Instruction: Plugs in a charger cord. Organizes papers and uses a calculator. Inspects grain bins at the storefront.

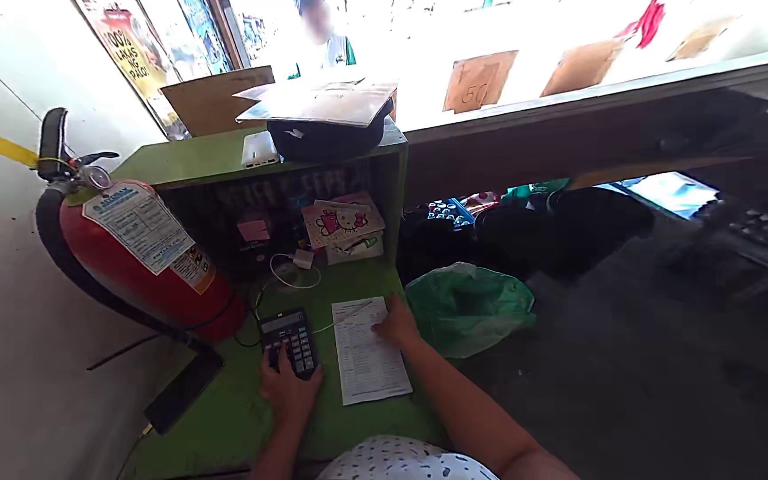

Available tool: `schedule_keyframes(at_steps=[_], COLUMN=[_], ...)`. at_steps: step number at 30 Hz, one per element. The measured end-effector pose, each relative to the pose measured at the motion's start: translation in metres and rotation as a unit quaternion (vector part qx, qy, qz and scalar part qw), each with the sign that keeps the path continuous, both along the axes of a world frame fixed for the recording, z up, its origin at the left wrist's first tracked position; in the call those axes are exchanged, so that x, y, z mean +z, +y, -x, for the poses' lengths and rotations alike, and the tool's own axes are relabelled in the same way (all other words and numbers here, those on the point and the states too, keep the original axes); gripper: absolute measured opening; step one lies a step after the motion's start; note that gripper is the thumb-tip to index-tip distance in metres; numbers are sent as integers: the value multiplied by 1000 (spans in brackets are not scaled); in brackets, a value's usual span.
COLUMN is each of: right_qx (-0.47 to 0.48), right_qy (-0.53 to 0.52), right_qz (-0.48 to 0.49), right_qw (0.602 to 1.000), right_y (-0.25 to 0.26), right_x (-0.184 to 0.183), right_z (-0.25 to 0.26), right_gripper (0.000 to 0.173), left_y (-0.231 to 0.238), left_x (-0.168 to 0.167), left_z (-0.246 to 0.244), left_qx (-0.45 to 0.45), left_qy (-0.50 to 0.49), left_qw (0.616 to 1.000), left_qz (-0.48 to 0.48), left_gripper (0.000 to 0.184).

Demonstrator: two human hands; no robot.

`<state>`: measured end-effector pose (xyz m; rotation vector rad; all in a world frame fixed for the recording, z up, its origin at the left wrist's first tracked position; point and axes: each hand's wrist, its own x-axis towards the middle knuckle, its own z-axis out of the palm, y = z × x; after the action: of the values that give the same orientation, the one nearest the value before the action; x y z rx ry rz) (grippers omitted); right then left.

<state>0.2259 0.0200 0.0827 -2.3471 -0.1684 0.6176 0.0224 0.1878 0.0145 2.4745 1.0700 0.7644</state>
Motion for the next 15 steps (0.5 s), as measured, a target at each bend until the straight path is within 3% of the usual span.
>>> schedule_keyframes(at_steps=[2, 5, 8, 12, 15], right_qx=[-1, 32, 83, 87, 111], right_qy=[14, 40, 66, 85, 70], right_qz=[-4, -30, -124, -301, -349], right_qw=[1000, 998, 987, 946, 928], right_y=[-2, -1, -2, -13, -34], right_x=[-4, -7, -6, 5, 24], right_z=[-6, -10, -4, 13, 26], right_gripper=[96, 59, 36, 19, 29], left_y=[0, 1, 1, 0, -6], left_x=[-1, -4, -6, -7, 14], left_z=[2, 2, 5, 8, 5], left_qx=[-8, -21, -29, -73, -155], left_qy=[21, 31, 4, -104, -159], left_qw=[1000, 999, 1000, 991, 975], left_qz=[-9, -13, -6, -38, 17], left_gripper=[91, 86, 82, 65, 42])
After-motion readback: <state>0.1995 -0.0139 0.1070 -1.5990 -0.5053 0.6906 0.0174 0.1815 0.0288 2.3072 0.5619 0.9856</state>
